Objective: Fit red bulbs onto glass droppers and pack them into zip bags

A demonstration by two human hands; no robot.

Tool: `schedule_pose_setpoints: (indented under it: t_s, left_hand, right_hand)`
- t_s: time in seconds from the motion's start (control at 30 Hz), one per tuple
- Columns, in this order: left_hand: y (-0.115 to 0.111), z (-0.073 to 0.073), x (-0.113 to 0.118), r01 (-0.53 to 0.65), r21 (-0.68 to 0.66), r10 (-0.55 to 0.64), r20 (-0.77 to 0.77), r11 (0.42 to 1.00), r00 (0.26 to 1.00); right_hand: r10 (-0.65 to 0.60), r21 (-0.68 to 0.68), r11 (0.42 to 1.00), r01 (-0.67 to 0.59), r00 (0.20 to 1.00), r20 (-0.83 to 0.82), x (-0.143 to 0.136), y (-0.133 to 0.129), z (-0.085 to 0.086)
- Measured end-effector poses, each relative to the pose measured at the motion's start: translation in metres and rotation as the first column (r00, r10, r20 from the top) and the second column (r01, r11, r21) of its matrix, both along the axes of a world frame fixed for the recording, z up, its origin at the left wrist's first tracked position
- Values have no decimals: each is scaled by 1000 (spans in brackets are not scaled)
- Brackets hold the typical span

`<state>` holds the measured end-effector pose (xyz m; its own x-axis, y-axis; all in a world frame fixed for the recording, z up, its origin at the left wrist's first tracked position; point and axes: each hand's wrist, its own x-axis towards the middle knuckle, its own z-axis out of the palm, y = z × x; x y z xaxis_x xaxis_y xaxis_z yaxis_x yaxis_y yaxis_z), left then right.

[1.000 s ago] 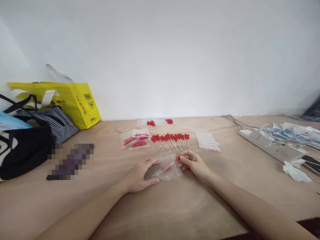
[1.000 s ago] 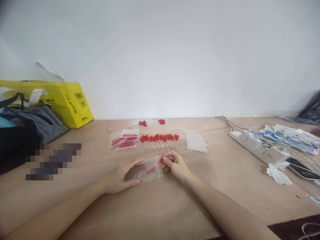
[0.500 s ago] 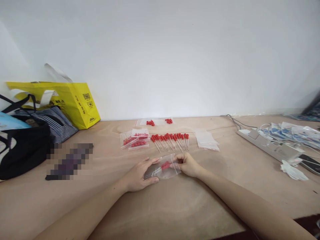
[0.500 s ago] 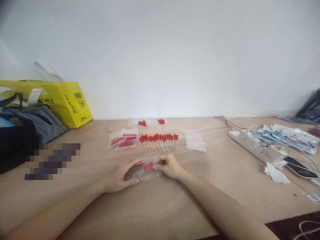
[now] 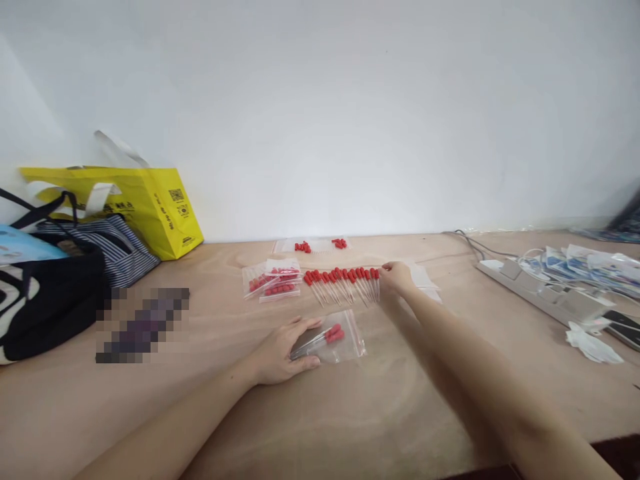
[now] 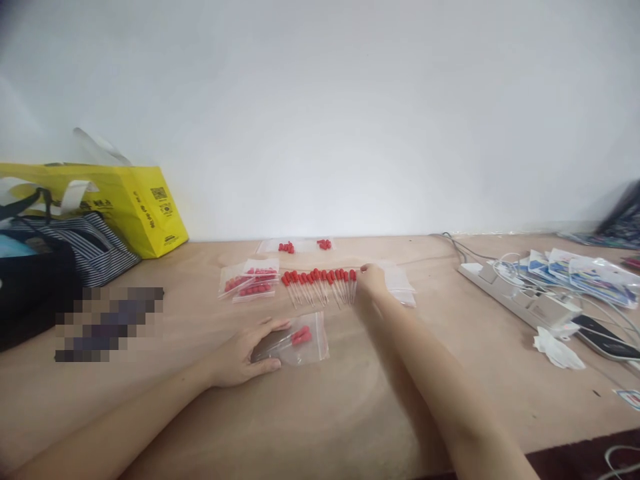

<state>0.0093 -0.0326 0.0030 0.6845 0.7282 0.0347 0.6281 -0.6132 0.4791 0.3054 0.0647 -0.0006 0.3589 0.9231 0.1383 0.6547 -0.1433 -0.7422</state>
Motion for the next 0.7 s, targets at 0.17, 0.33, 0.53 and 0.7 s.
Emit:
schedule_pose_setpoints:
  t_s: [0.17, 0.33, 0.53, 0.7]
  left_hand:
    - [1, -1, -2, 2, -21, -2, -2, 1000, 1000]
    - [0, 0, -2, 0, -19, 0, 19, 1000, 1000]
    - [-1, 1, -1, -21, -39, 21, -15, 999, 1000]
    - [1, -2, -1, -8, -13, 8, 33, 1000, 999]
  right_hand:
    - [-107, -94, 989, 111, 993, 43, 0, 30, -7]
    - [-155, -85, 985, 152, 987, -31, -3, 32, -12]
    - [-89, 65, 992, 110, 959, -268, 4, 4, -3]
    - [43, 256, 963, 81, 895, -445, -5, -44, -8]
